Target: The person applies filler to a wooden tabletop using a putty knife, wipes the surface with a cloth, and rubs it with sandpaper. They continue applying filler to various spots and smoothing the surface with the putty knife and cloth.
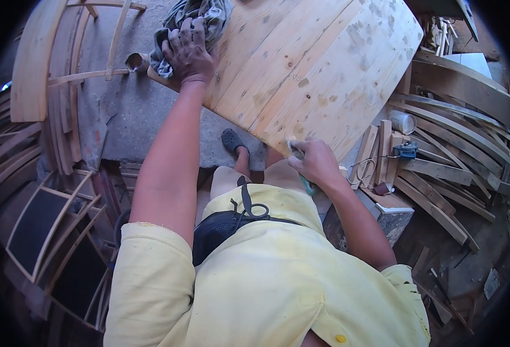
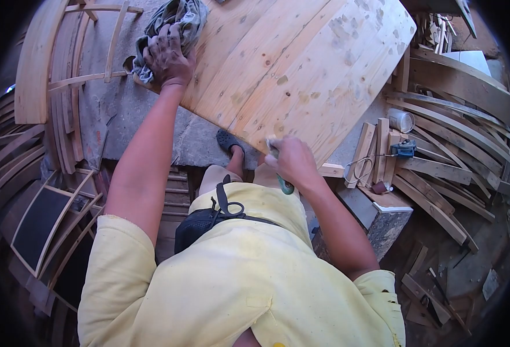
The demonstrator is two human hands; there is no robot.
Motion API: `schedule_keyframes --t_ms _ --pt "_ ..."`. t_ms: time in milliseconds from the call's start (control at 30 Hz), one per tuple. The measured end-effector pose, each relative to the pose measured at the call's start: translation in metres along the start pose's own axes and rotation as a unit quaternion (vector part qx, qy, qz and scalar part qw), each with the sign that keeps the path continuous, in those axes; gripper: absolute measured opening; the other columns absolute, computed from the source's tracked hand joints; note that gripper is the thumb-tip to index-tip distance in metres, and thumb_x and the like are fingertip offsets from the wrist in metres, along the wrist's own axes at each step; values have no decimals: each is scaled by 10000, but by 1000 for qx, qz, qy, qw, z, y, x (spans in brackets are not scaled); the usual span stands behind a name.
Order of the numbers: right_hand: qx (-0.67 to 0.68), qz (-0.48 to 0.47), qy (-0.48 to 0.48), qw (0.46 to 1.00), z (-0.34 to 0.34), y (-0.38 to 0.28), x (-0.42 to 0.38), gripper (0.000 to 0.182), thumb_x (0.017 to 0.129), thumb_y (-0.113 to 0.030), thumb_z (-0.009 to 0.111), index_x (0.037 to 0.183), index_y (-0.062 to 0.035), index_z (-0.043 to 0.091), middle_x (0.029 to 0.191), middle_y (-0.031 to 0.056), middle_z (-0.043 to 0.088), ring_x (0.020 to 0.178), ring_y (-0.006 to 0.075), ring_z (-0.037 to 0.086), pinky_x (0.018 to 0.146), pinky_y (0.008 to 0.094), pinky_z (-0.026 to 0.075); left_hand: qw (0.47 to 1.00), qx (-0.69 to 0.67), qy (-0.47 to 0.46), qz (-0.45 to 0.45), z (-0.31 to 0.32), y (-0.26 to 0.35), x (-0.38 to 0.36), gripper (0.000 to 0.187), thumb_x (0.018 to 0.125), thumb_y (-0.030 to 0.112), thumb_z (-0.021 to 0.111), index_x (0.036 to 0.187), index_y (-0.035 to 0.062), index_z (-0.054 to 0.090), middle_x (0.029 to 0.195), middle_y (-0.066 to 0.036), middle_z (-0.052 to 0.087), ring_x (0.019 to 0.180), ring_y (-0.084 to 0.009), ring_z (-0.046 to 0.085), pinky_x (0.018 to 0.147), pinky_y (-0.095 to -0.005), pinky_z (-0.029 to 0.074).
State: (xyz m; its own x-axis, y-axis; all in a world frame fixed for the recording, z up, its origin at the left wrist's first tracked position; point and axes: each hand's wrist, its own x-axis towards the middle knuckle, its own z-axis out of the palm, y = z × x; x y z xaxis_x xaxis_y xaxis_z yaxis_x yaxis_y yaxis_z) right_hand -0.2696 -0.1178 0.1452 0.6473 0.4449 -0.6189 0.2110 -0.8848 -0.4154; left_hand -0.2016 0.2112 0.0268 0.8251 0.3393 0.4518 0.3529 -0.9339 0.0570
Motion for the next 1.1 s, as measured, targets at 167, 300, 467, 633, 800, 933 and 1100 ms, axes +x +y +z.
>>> schedule_keyframes --t_ms 167,300,467,633,800,933,1100 --pt "5 -30 81 996 25 -13 16 318 806 -219 688 1061 -31 712 916 204 637 850 401 658 791 482 523 1000 -7 5 -1 -1 0 0 730 777 436 716 1424 235 445 1452 -23 455 1307 -297 406 1088 -537 260" --pt "-37 -38 11 999 32 -9 4 292 837 -218 679 1069 -42 699 937 198 629 847 401 656 777 481 522 1000 -11 19 0 0 0 0 728 772 434 720 1419 235 451 1449 -19 455 1307 -294 406 1087 -534 261" --pt "-19 -33 55 998 19 -20 20 302 843 -227 678 1090 -54 699 945 191 629 846 399 655 772 485 520 1000 -7 13 -4 -1 0 1 721 769 429 725 1410 236 457 1440 -11 460 1313 -290 405 1092 -535 258" --pt "-37 -29 21 999 29 -17 10 307 835 -234 676 1087 -63 717 913 192 632 850 393 656 778 476 521 999 -44 9 -6 -1 -1 1 654 801 405 710 1393 240 488 1436 -37 457 1309 -317 398 1104 -566 242" --pt "2 -9 92 996 7 -20 23 329 838 -240 686 1112 -60 697 902 192 624 855 400 651 777 476 517 999 -45 4 -7 -2 -1 0 656 797 400 715 1392 243 488 1436 -36 456 1310 -316 396 1106 -564 245" --pt "1 8 36 999 34 -11 1 337 828 -228 685 1123 -67 714 901 191 630 851 390 651 783 471 517 1000 -19 0 -5 -1 0 0 724 774 430 722 1419 243 450 1444 -11 452 1307 -295 406 1093 -536 258" --pt "3 -6 8 1000 10 -9 3 333 810 -245 700 1067 -36 742 949 207 666 879 395 665 827 465 531 1000 -13 12 -6 -1 1 1 712 776 427 718 1413 242 458 1443 -8 453 1308 -298 405 1092 -537 261"
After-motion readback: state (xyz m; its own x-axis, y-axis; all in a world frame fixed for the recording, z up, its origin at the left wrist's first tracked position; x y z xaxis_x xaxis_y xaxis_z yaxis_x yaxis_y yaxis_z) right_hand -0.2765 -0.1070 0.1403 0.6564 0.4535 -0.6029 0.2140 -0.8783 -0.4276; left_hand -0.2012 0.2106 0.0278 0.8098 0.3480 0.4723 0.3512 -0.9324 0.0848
